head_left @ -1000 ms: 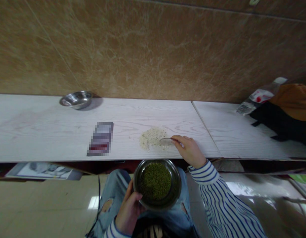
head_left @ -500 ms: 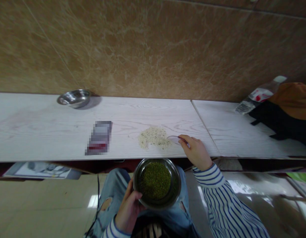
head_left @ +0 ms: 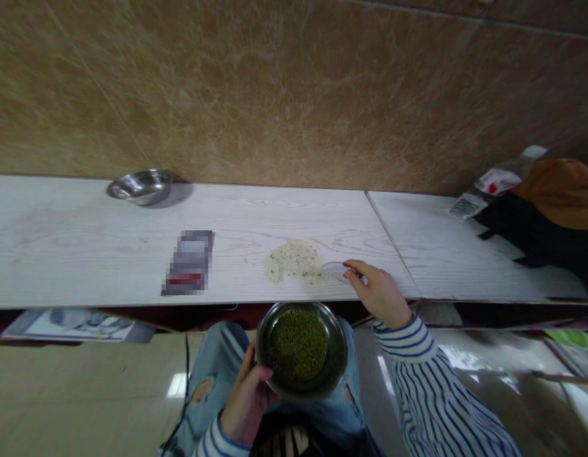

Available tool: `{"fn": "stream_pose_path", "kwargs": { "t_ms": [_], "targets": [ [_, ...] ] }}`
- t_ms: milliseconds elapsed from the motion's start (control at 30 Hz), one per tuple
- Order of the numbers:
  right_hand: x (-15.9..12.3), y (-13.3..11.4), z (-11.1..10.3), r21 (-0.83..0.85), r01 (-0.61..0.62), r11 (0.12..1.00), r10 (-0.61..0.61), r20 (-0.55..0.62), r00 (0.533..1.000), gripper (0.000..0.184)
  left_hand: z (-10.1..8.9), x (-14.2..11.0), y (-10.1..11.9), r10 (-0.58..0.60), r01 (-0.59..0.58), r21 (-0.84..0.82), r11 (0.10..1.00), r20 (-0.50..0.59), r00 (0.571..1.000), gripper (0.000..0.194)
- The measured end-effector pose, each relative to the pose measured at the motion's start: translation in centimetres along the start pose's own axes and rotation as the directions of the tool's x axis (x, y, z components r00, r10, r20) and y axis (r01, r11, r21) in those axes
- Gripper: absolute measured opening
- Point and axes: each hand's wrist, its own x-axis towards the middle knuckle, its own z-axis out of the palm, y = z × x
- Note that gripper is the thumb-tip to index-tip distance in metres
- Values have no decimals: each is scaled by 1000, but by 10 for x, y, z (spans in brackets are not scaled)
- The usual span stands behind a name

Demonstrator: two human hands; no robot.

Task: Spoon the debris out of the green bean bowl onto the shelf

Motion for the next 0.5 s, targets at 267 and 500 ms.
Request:
{"fn": "stream_pose_path", "kwargs": {
  "t_ms": [267,500],
  "targets": [
    [-2,-6,5,17,-10,1000,9,26,1000,29,-1,1,-3,1,0,-16,1000,11,1000,69],
    [-7,-7,7,60,3,998,-4,19,1000,28,-3,2,-5,10,-9,-47,999,36,999,68]
  ]
}}
